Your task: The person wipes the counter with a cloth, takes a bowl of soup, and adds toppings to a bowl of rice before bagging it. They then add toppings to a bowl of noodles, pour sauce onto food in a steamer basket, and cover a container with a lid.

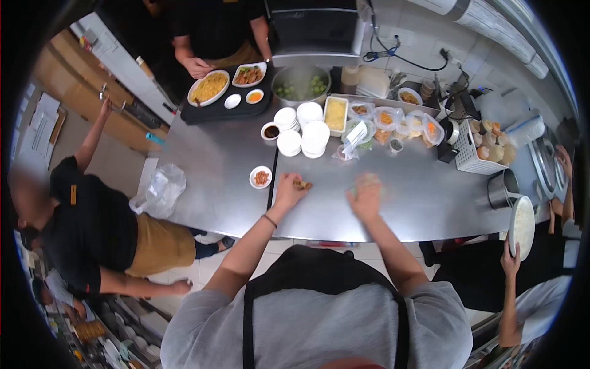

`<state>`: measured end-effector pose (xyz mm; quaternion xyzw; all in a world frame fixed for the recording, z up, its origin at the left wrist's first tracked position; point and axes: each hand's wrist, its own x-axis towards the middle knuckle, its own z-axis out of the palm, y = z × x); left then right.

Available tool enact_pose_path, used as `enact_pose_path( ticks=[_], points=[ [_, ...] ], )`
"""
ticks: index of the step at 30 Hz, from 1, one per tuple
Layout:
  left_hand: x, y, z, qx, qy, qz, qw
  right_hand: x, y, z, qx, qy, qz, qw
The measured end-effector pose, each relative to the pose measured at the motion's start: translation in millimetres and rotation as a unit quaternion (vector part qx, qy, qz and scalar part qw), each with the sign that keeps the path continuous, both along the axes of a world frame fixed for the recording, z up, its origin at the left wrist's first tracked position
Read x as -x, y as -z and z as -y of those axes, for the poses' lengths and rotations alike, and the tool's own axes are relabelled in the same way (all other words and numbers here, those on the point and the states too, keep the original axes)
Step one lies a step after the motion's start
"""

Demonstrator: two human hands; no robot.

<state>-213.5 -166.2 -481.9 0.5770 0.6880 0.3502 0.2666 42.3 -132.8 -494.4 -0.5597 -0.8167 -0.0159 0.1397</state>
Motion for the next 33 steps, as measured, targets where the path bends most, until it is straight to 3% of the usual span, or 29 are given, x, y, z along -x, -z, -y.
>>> enact_pose_path(
  ticks=[3,7,8,10,11,13,15,16,17,18,19,21,27,29,31,33],
  points=[
    [6,5,14,-0.014,-0.004,0.050,0.999,57,8,1,0.001,-0.165,-0.070,0.984],
    [20,-22,32,-0.007,0.012,0.066,0.998,114,15,-28,0.009,-0.238,-0.076,0.968],
    [23,-30,37,-0.027,-0.002,0.118,0.993,123,13,-33,0.006,-0.225,-0.077,0.971],
    [19,-46,39,-0.046,-0.013,0.169,0.984,132,9,-40,0.045,-0.304,-0.065,0.950],
    [17,-52,41,-0.058,-0.004,0.162,0.985,129,8,-42,0.044,-0.301,-0.066,0.950],
    [21,-44,42,-0.069,0.010,0.152,0.986,132,11,-39,-0.097,-0.307,-0.057,0.945],
    [15,-40,41,-0.076,0.001,0.131,0.989,136,-9,-33,-0.108,-0.218,0.010,0.970],
    [17,-30,43,-0.093,0.016,0.041,0.995,135,-1,-38,-0.252,-0.234,-0.105,0.933],
    [7,-43,49,-0.062,0.002,0.088,0.994,133,-9,-29,-0.077,-0.193,-0.035,0.978],
    [1,-51,58,-0.091,0.026,0.013,0.995,126,9,-29,-0.115,-0.222,-0.056,0.967],
    [-6,-47,68,-0.082,-0.003,0.012,0.997,118,23,-32,-0.162,-0.242,-0.078,0.953],
    [-13,-47,78,-0.005,0.025,0.049,0.998,102,10,-24,0.012,-0.225,-0.087,0.970],
    [-9,-25,62,-0.014,-0.081,0.002,0.997,11,-2,3,0.013,-0.223,-0.059,0.973],
    [-8,-8,52,-0.081,-0.062,-0.112,0.988,-37,-6,4,-0.004,-0.191,-0.063,0.980],
    [-14,9,42,-0.075,-0.064,-0.175,0.980,-94,-10,-4,-0.016,-0.138,-0.068,0.988],
    [-27,-6,41,-0.043,-0.078,-0.124,0.988,-158,-2,-12,-0.037,-0.034,-0.018,0.999]
  ],
)
